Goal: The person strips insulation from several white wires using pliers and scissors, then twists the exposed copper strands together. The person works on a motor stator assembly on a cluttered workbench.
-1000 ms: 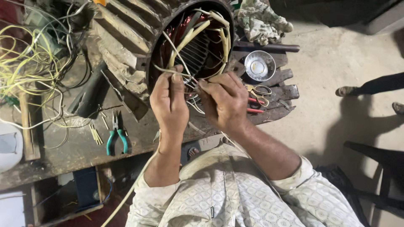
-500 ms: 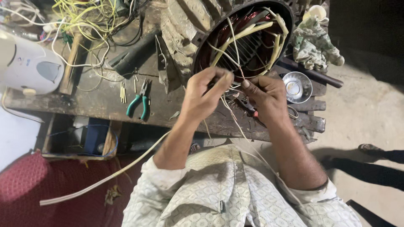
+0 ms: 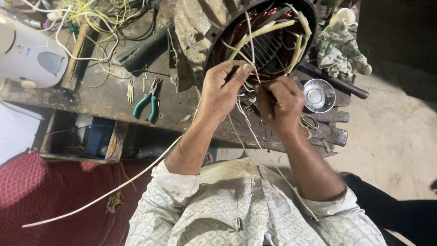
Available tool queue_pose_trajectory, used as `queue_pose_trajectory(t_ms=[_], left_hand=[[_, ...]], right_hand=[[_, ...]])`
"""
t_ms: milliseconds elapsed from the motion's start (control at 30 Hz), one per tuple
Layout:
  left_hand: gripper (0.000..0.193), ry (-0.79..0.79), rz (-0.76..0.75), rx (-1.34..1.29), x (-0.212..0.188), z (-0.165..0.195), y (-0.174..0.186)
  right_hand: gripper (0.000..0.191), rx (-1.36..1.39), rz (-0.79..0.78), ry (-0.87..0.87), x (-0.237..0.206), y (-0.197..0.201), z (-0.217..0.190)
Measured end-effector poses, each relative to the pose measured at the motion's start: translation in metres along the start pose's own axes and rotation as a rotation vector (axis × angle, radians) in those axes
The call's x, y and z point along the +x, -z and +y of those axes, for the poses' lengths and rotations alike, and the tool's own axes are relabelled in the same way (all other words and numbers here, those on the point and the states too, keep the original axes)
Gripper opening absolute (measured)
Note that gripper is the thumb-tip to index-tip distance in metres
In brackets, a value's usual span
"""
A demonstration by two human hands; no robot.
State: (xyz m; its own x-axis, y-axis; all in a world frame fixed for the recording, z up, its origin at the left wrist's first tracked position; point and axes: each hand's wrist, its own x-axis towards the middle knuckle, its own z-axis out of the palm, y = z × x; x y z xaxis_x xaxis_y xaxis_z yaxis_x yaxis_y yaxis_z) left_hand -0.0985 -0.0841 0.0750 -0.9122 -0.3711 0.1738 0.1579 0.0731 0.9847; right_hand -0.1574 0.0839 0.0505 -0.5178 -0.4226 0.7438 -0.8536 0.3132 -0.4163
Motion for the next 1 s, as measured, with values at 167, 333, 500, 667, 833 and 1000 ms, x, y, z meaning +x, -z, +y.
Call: queue_pose_trajectory(t_ms=[167, 333, 500, 667, 833, 1000], left_hand=[[0.030, 0.019, 0.033, -0.105, 0.007, -0.004, -0.006], [0.030, 0.068, 0.059, -0.142, 0.011, -0.011, -0.008], [0.028, 0.053, 0.055, -0.129, 0.014, -0.009, -0.010], [0.025, 0.140, 0.049, -0.012, 0.015, -0.004, -0.009], [0.022, 0.083, 0.024, -0.128, 0.016, -0.006, -0.007], [0.023, 0.011, 0.019, -0.085, 0.014, -0.012, -0.006]], right_hand=[[0.027, -0.109, 0.046, 0.149, 0.007, 0.004, -0.008], [0.034, -0.272, 0.088, 0.224, 0.009, 0.003, -0.006], [0.031, -0.461, 0.162, 0.402, 0.021, -0.003, 0.010], [0.022, -0.502, 0.026, 0.472, 0.022, 0.007, 0.015], [0.017, -0.422, -0.102, 0.394, 0.025, 0.008, 0.015], [0.011, 0.123, -0.117, -0.293, 0.026, -0.003, 0.002]])
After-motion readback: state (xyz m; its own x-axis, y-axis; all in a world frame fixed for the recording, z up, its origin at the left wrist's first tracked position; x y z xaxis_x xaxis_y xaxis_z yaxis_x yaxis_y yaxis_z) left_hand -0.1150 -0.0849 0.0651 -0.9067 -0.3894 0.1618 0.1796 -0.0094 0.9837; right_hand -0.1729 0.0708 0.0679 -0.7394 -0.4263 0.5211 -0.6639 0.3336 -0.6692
